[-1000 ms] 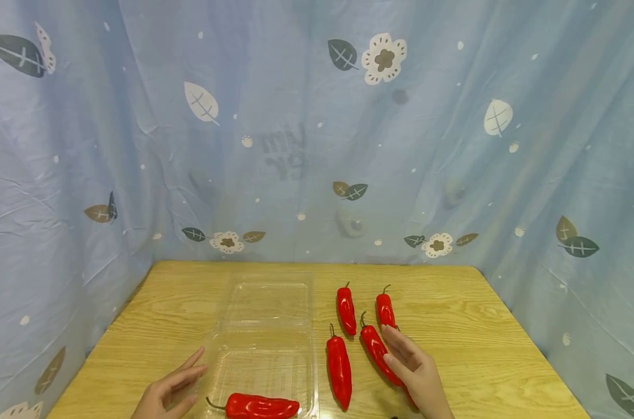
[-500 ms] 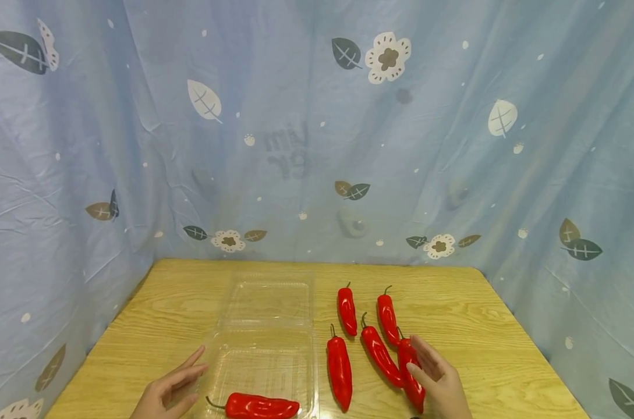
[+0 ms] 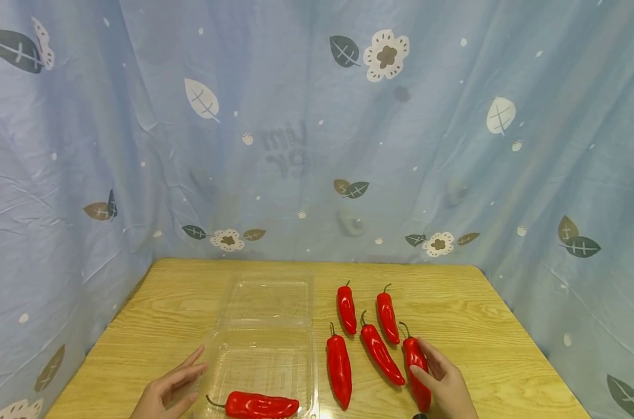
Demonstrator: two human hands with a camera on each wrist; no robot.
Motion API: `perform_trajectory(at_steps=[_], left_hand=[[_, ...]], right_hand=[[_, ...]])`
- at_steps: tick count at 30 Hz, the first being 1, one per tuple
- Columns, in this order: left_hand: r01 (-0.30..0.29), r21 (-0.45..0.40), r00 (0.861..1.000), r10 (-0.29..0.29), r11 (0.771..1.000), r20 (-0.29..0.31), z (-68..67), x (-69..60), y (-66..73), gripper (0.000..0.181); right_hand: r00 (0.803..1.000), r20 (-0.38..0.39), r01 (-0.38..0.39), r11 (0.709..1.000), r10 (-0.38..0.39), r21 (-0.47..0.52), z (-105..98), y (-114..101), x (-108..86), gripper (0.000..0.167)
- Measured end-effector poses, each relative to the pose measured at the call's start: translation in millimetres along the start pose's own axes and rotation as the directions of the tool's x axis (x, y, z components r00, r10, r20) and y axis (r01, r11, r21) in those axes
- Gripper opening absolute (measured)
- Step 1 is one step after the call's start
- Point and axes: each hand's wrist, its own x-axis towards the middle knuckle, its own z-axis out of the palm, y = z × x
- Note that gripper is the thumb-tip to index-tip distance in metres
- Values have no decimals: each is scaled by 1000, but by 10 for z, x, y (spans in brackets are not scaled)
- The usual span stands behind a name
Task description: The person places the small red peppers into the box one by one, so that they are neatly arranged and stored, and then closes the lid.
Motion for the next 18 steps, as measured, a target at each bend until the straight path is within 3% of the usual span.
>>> perform_trajectory(at_steps=[9, 18], left_hand=[[-2, -11, 1000, 2, 1000, 8, -6, -5, -14, 41], [-25, -18, 1000, 26, 1000, 13, -16, 0, -33, 41]], right_hand=[[999, 22, -38, 998, 39, -57, -13, 24, 14, 71], [998, 36, -47, 981, 55, -190, -54, 30, 22, 74]])
